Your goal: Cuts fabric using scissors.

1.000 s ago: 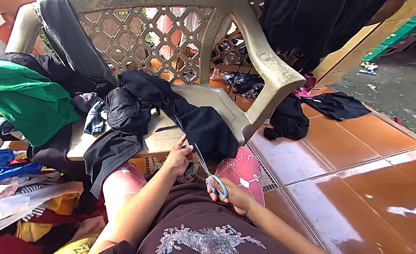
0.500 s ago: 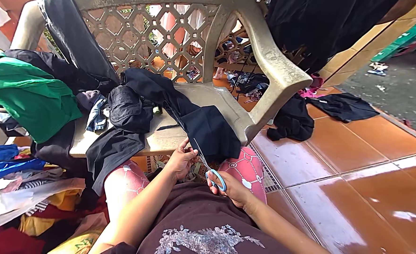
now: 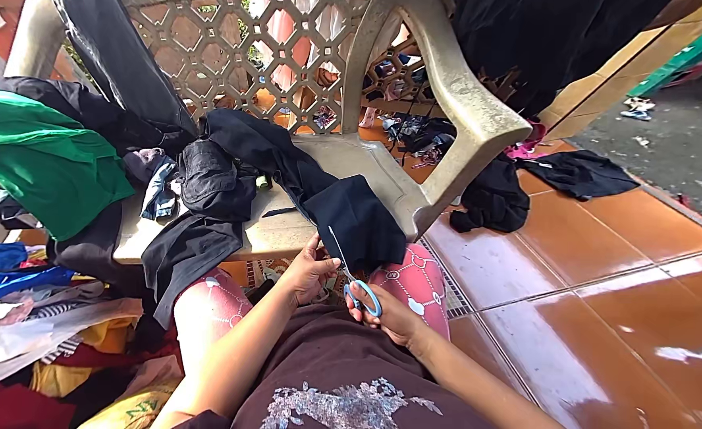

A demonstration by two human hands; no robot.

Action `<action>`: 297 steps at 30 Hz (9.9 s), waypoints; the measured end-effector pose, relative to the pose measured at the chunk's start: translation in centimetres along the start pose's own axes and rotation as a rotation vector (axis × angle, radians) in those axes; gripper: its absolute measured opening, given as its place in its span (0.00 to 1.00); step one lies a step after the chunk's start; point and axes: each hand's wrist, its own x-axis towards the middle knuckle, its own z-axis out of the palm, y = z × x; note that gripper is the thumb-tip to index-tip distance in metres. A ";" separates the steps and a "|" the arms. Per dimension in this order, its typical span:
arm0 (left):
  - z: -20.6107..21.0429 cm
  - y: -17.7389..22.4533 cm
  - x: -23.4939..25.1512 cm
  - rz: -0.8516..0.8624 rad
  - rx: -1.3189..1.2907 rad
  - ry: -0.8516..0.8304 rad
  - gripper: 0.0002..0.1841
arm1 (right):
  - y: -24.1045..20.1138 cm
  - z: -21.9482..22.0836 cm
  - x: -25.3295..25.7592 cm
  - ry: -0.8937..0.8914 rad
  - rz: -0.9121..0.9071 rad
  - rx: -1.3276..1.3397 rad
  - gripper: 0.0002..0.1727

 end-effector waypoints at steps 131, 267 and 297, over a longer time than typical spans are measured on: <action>-5.4 3.9 7.3 -0.098 1.958 0.186 0.55 | -3.2 -7.9 3.7 0.688 -0.109 0.032 0.28; 1.5 0.8 -4.7 0.421 -0.128 0.182 0.08 | -2.1 2.9 0.5 0.273 -0.793 -0.949 0.36; 2.0 0.2 -4.6 0.370 0.286 0.243 0.06 | -1.6 3.2 0.8 0.205 -0.537 -0.631 0.33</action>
